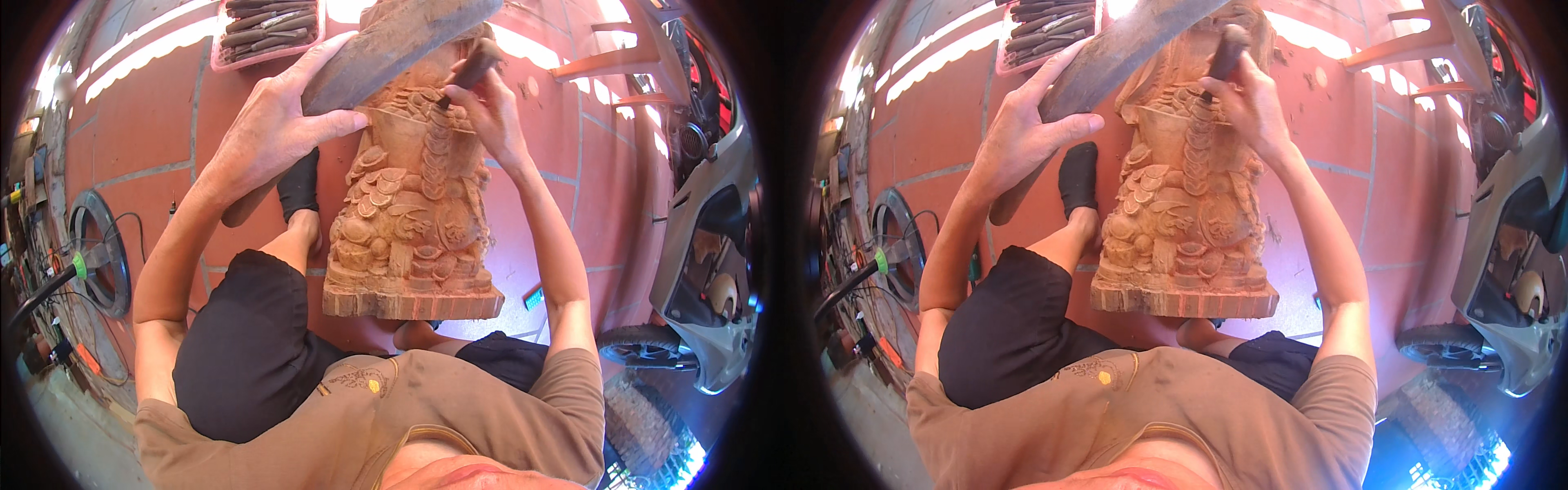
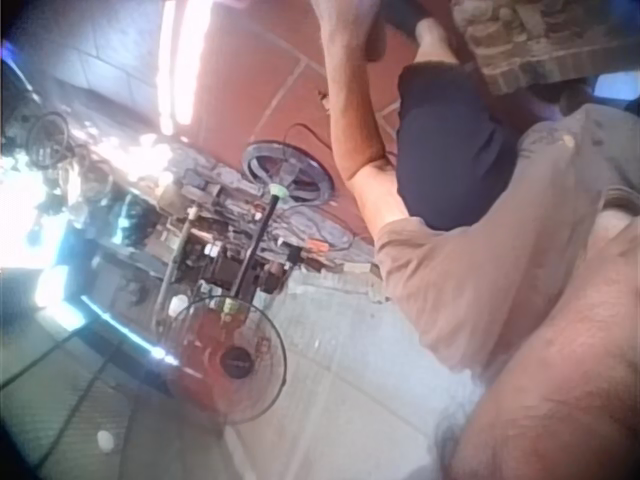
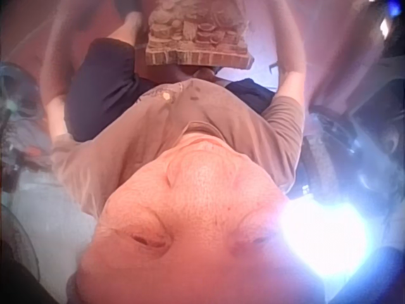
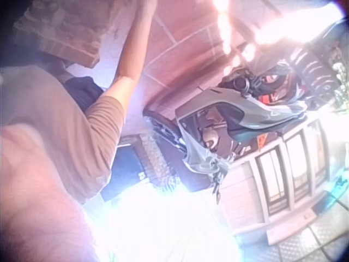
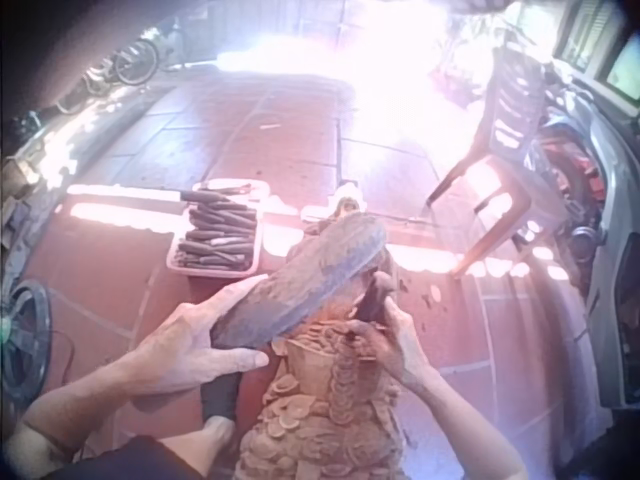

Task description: The person carves a wooden sculpture using a chisel and mallet, striking the chisel to shape the wood. The person occasionally switches chisels from a nearby container to refine different areas of the sculpture.

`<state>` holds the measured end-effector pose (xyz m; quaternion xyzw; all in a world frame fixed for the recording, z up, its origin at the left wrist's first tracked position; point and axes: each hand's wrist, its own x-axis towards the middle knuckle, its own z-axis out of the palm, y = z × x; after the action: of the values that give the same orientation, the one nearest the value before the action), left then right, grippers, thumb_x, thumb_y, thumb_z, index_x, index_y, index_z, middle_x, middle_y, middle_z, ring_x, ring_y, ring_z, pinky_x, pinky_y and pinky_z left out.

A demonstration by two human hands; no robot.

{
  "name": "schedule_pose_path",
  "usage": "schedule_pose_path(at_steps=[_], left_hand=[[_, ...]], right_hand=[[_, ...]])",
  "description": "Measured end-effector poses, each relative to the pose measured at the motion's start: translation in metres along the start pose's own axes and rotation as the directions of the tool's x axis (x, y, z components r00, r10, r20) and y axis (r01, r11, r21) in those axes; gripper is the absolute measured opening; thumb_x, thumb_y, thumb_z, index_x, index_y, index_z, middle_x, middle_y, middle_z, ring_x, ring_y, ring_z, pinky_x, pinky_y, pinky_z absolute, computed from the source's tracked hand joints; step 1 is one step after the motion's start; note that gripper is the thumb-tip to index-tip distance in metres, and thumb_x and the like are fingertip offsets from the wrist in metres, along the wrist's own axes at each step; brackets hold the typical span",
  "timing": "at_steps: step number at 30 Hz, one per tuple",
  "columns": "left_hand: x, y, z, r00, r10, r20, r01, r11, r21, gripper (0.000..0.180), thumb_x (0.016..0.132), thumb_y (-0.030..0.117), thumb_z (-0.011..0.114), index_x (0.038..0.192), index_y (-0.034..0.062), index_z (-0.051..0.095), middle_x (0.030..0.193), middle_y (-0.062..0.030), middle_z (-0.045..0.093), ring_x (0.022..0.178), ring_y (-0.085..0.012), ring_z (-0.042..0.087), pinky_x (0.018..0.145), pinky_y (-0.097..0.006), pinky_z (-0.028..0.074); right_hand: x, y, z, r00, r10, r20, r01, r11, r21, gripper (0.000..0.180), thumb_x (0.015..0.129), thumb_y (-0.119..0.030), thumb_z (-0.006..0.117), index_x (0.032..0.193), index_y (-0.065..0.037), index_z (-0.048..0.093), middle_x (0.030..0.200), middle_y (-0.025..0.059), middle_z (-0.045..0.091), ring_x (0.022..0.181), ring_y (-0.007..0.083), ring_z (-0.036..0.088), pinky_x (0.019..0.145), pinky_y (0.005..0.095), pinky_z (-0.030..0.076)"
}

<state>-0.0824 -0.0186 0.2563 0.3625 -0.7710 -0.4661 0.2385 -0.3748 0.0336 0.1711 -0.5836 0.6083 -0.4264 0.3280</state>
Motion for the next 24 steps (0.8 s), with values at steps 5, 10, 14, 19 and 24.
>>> schedule_pose_path(at_steps=[5,10,14,19,24], left_hand=[[-0.003,0.003,-0.001,0.993,-0.121,-0.007,0.121,0.993,-0.005,0.061,0.082,0.03,0.078,0.129,-0.0011,0.055,0.102,-0.0156,0.07,0.094,-0.021,0.066,0.089,-0.036,0.05],[-0.003,0.003,0.003,0.996,-0.074,-0.051,0.076,0.996,0.045,0.058,0.082,0.032,0.078,0.123,-0.0019,0.055,0.098,-0.0137,0.069,0.09,-0.0181,0.065,0.085,-0.035,0.051],[-0.003,0.007,0.004,0.995,-0.088,-0.041,0.09,0.995,0.04,0.057,0.082,0.031,0.078,0.124,-0.0016,0.056,0.098,-0.014,0.069,0.09,-0.0174,0.064,0.084,-0.035,0.051],[-0.005,0.009,0.005,0.995,-0.076,-0.065,0.074,0.997,-0.033,0.054,0.082,0.026,0.078,0.124,-0.0009,0.056,0.103,-0.0112,0.069,0.093,-0.0164,0.064,0.087,-0.033,0.051],[-0.008,0.016,0.003,0.989,-0.064,-0.133,0.053,0.995,-0.086,0.055,0.084,0.027,0.078,0.125,-0.0009,0.055,0.105,-0.011,0.068,0.095,-0.0162,0.063,0.088,-0.032,0.051]], right_hand=[[-0.008,-0.011,-0.018,0.996,0.075,0.048,-0.081,0.987,0.14,0.031,0.094,-0.012,0.068,0.121,-0.002,0.057,0.103,0.0037,0.065,0.097,0.013,0.064,0.084,0.0291,0.054],[-0.005,-0.023,-0.008,0.995,0.048,0.091,-0.056,0.994,0.091,0.034,0.092,-0.014,0.071,0.12,-0.001,0.057,0.102,0.0095,0.069,0.097,0.0137,0.065,0.085,0.032,0.055],[0.0,-0.022,-0.001,0.992,0.006,0.13,-0.013,0.999,0.053,0.033,0.092,-0.016,0.07,0.119,-0.001,0.058,0.097,0.0092,0.07,0.093,0.014,0.066,0.084,0.0314,0.054],[0.008,-0.035,0.006,0.983,0.067,0.169,-0.059,0.997,-0.056,0.034,0.092,-0.017,0.07,0.121,-0.003,0.058,0.099,0.0066,0.069,0.094,0.014,0.065,0.084,0.0314,0.053],[0.013,-0.036,0.009,0.977,0.036,0.209,0.012,0.975,-0.221,0.036,0.091,-0.019,0.071,0.121,-0.005,0.058,0.098,0.0081,0.07,0.093,0.0141,0.066,0.085,0.034,0.053]])
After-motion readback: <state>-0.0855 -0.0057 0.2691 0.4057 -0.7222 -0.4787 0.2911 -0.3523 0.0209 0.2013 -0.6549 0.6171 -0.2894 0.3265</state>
